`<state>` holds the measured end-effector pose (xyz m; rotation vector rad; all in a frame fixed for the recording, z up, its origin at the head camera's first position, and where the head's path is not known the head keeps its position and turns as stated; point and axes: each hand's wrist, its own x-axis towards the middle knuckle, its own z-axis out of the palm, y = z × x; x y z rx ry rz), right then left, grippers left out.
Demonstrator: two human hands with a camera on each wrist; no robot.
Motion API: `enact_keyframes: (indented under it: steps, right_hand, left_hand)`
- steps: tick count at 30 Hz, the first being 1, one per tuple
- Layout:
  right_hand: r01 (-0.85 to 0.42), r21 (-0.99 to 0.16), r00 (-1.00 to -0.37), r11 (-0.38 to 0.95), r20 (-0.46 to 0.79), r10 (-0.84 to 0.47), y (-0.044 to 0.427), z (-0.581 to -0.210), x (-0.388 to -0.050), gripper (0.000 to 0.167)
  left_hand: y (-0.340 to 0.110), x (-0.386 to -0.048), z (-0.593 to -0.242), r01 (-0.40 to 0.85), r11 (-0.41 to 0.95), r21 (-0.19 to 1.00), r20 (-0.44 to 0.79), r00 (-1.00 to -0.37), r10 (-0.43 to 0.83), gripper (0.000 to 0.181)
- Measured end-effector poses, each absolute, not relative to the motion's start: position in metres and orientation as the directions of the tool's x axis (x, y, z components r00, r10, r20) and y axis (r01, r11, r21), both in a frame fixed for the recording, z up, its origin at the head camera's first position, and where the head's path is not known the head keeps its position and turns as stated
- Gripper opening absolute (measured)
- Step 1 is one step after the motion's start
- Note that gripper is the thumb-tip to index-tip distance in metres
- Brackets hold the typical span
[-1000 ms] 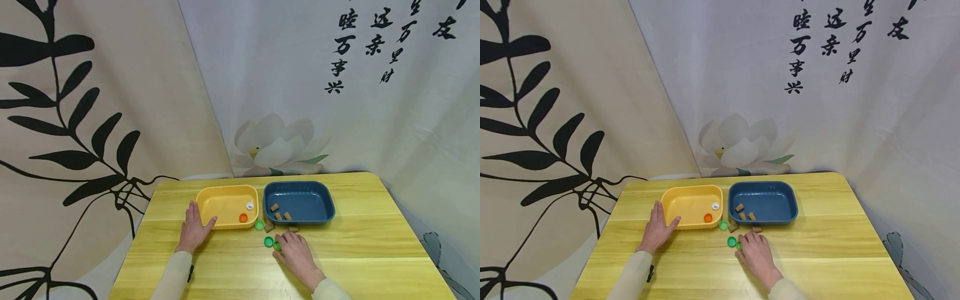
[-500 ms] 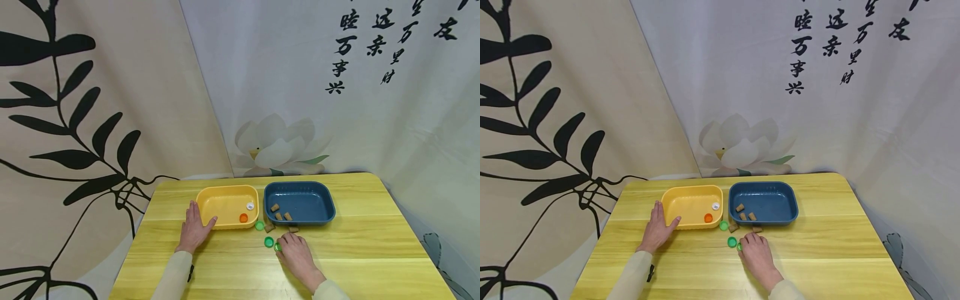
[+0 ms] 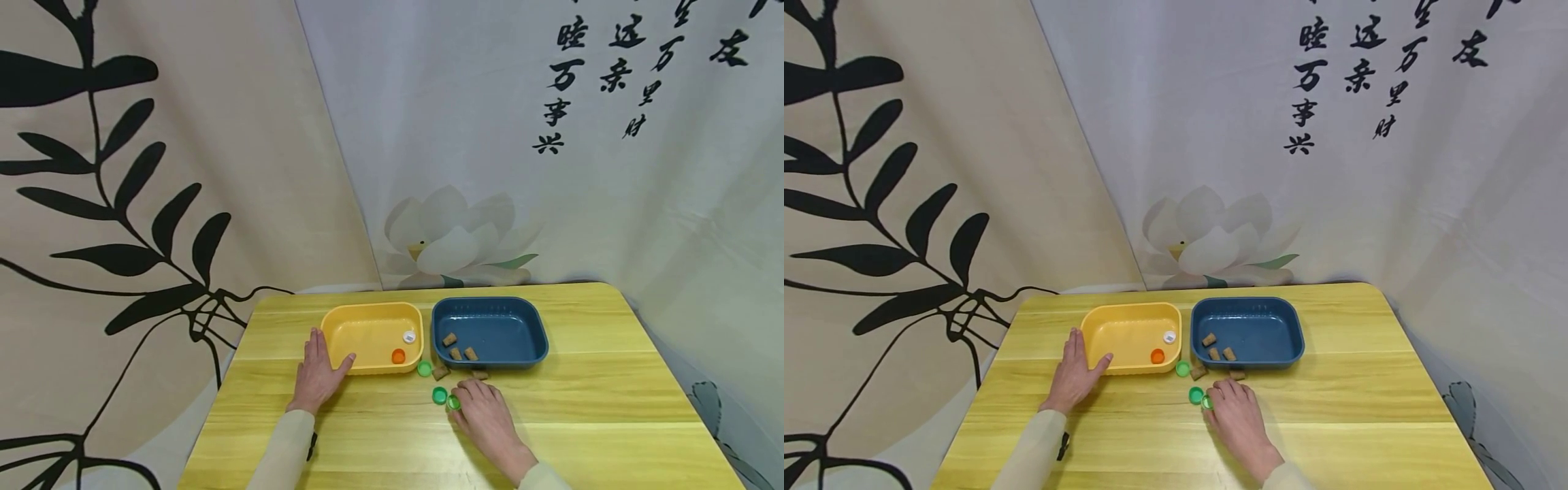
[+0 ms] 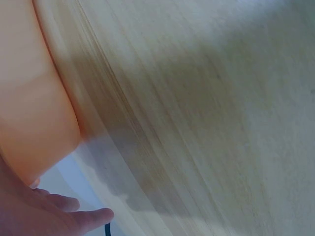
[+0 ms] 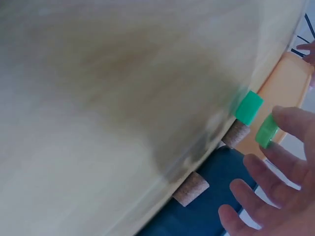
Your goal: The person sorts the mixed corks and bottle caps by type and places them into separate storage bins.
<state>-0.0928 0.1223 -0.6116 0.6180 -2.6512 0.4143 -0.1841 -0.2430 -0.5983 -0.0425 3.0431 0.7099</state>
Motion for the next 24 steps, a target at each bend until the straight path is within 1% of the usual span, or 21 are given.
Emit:
enact_keyframes:
  steps: [7, 10, 17, 24]
  right_hand:
    - [-0.507, -0.181, -0.795, 0.843, 0.477, -0.375, 0.116, -0.601, -0.096, 0.040]
    - [-0.513, -0.193, -0.794, 0.837, 0.478, -0.377, 0.111, -0.595, -0.098, 0.040]
    - [-0.515, -0.251, -0.803, 0.820, 0.476, -0.359, 0.100, -0.582, -0.103, 0.046]
    - [-0.510, -0.269, -0.804, 0.817, 0.486, -0.342, 0.089, -0.574, -0.110, 0.041]
  left_hand:
    - [-0.243, -0.183, -0.598, -0.017, 0.895, 0.445, -0.006, -1.000, -0.015, 0.112]
    - [-0.243, -0.183, -0.598, -0.012, 0.895, 0.446, -0.006, -1.000, -0.011, 0.109]
    - [-0.243, -0.183, -0.600, -0.004, 0.901, 0.434, 0.010, -1.000, -0.009, 0.103]
    - [-0.243, -0.183, -0.599, -0.007, 0.901, 0.433, 0.010, -1.000, -0.013, 0.103]
